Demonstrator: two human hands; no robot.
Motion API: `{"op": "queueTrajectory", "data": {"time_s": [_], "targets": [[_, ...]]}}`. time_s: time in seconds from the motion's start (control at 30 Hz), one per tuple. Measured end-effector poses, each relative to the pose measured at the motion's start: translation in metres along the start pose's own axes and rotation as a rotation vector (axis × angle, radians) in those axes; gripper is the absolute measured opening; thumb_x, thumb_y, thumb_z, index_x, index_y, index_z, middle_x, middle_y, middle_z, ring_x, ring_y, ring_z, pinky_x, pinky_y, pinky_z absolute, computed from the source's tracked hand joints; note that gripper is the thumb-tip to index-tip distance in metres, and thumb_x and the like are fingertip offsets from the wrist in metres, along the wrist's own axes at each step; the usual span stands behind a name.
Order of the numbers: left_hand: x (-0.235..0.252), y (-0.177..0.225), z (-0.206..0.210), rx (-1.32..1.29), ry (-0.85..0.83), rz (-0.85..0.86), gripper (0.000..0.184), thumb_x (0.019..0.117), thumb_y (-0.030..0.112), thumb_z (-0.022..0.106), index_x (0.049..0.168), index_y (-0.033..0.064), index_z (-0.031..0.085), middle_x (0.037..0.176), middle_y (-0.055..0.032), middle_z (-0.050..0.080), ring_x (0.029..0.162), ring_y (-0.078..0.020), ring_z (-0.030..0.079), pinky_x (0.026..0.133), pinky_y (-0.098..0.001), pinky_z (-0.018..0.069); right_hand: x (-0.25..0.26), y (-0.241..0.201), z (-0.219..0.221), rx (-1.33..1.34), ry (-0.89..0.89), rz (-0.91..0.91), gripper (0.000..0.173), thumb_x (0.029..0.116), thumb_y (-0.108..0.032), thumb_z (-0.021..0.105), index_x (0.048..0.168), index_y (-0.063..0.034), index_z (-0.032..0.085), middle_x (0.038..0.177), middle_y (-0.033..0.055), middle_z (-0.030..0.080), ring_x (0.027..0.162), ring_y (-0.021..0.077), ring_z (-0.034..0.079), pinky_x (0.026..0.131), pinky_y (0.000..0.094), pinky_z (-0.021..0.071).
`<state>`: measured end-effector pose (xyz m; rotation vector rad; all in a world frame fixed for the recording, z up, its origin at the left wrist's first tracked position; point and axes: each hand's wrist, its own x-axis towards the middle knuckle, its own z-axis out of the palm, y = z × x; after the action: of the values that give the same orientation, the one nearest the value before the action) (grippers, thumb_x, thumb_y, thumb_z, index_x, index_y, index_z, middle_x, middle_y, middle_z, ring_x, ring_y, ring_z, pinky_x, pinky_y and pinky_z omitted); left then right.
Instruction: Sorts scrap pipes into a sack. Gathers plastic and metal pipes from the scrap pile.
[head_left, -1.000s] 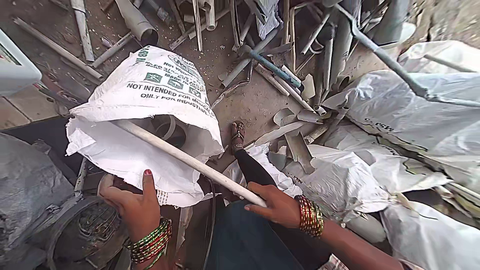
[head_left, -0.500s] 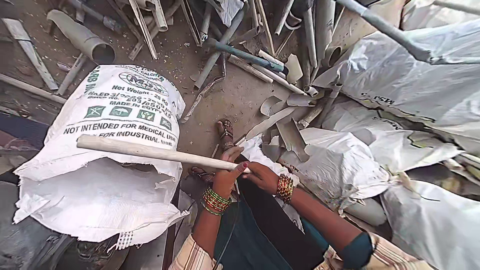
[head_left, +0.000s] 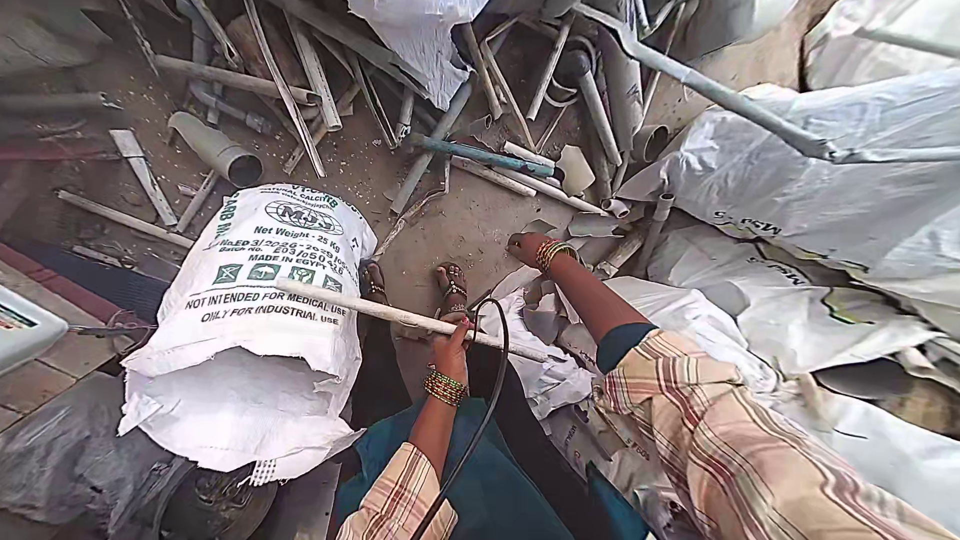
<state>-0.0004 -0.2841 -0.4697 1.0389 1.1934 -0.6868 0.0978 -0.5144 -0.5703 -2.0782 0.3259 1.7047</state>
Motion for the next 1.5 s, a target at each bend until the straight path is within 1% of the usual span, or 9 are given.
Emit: {"op": "queueTrajectory", "data": {"time_s": [0.2,0.43,0.63,0.8,0.93,1.07,1.17,1.3,1.5], "targets": [[0.06,-0.027,-0.03,0.032,0.013,-0.113,0.025,0.1093,0.005,0.041,0.131,-0.0068,0.042,0.09,-0.008,0.061,0.076,-0.0118,0.066,0.078,-0.0284,0.0592,0.047,-0.053,-0.013,0.122,0.072,-0.096,0.04,0.1126,-0.021,0.04,0.135,0.0047,0.06,0.125,0.0299,0.066,0.12,0.0449,0.063,0.105,0.0605,0.0436],[0.077,0.0,-0.033,0.141,0.139,-0.192,0.024,0.1086,0.005,0.044,0.129,-0.0078,0.042,0.086,-0.0072,0.061,0.073,-0.0076,0.064,0.073,-0.0226,0.0563,0.125,-0.116,0.024,0.127,-0.023,-0.195,0.036,0.1108,-0.015,0.041,0.136,0.0018,0.061,0.127,0.0273,0.067,0.121,0.0424,0.063,0.108,0.0572,0.0437],[0.082,0.021,-0.042,0.12,0.124,-0.221,0.02,0.1053,-0.001,0.048,0.124,-0.0086,0.045,0.085,-0.0051,0.063,0.071,-0.0042,0.065,0.073,-0.0195,0.0566,0.193,-0.185,0.001,0.249,0.056,-0.019,0.063,0.1119,-0.032,0.043,0.166,-0.0145,0.017,0.153,0.0313,0.045,0.142,0.0459,0.046,0.116,0.0592,0.0361],[0.086,0.032,-0.049,0.101,0.104,-0.21,0.02,0.1041,-0.003,0.048,0.123,-0.0085,0.046,0.089,-0.0035,0.062,0.072,-0.002,0.065,0.072,-0.0187,0.0576,0.227,-0.193,0.003,0.544,0.231,0.117,0.051,0.1111,-0.033,0.046,0.157,-0.0114,0.04,0.157,0.0321,0.038,0.141,0.045,0.046,0.114,0.0562,0.0393],[0.092,0.033,-0.046,0.114,0.173,-0.224,0.014,0.1054,-0.001,0.047,0.119,-0.0059,0.047,0.082,-0.0043,0.06,0.067,-0.0058,0.063,0.068,-0.021,0.0569,0.192,-0.168,0.03,0.569,0.386,0.152,0.058,0.1017,-0.022,0.065,0.153,-0.0052,0.043,0.148,0.034,0.044,0.126,0.0467,0.058,0.102,0.0553,0.0502],[0.097,0.039,-0.04,0.153,0.253,-0.113,0.018,0.1067,0.001,0.045,0.123,-0.0052,0.045,0.078,-0.0021,0.056,0.063,-0.0029,0.058,0.062,-0.0167,0.0523,0.105,-0.128,0.067,0.741,0.418,-0.031,0.036,0.096,-0.008,0.061,0.128,0.0047,0.05,0.124,0.0306,0.053,0.105,0.0414,0.061,0.087,0.0546,0.0517],[0.097,0.045,-0.035,0.137,0.243,-0.144,0.016,0.1081,0.002,0.042,0.123,-0.0031,0.044,0.08,-0.0027,0.059,0.064,-0.0033,0.059,0.061,-0.0164,0.0508,0.023,-0.097,0.096,0.842,0.276,-0.046,0.052,0.1009,-0.01,0.057,0.148,0.0,0.037,0.135,0.0245,0.052,0.095,0.0231,0.067,0.082,0.0394,0.0578],[0.095,0.042,-0.031,0.131,0.092,-0.253,0.035,0.1112,0.007,0.034,0.145,-0.0029,0.035,0.125,-0.0166,0.063,0.093,-0.0151,0.069,0.078,-0.0279,0.0558,-0.056,-0.061,0.15,0.931,0.1,-0.022,0.086,0.0947,-0.006,0.059,0.163,-0.0008,0.007,0.152,0.0257,0.041,0.113,0.0166,0.063,0.093,0.0288,0.0545],[0.094,0.03,-0.029,0.155,-0.033,-0.248,0.049,0.1118,0.01,0.03,0.16,0.0059,0.02,0.16,-0.0203,0.037,0.129,-0.0257,0.059,0.1,-0.0389,0.0527,-0.11,-0.033,0.209,0.821,-0.126,-0.02,0.087,0.0953,-0.002,0.062,0.164,0.0008,0.008,0.161,0.0283,0.031,0.124,0.0256,0.062,0.106,0.0351,0.0495]]}}
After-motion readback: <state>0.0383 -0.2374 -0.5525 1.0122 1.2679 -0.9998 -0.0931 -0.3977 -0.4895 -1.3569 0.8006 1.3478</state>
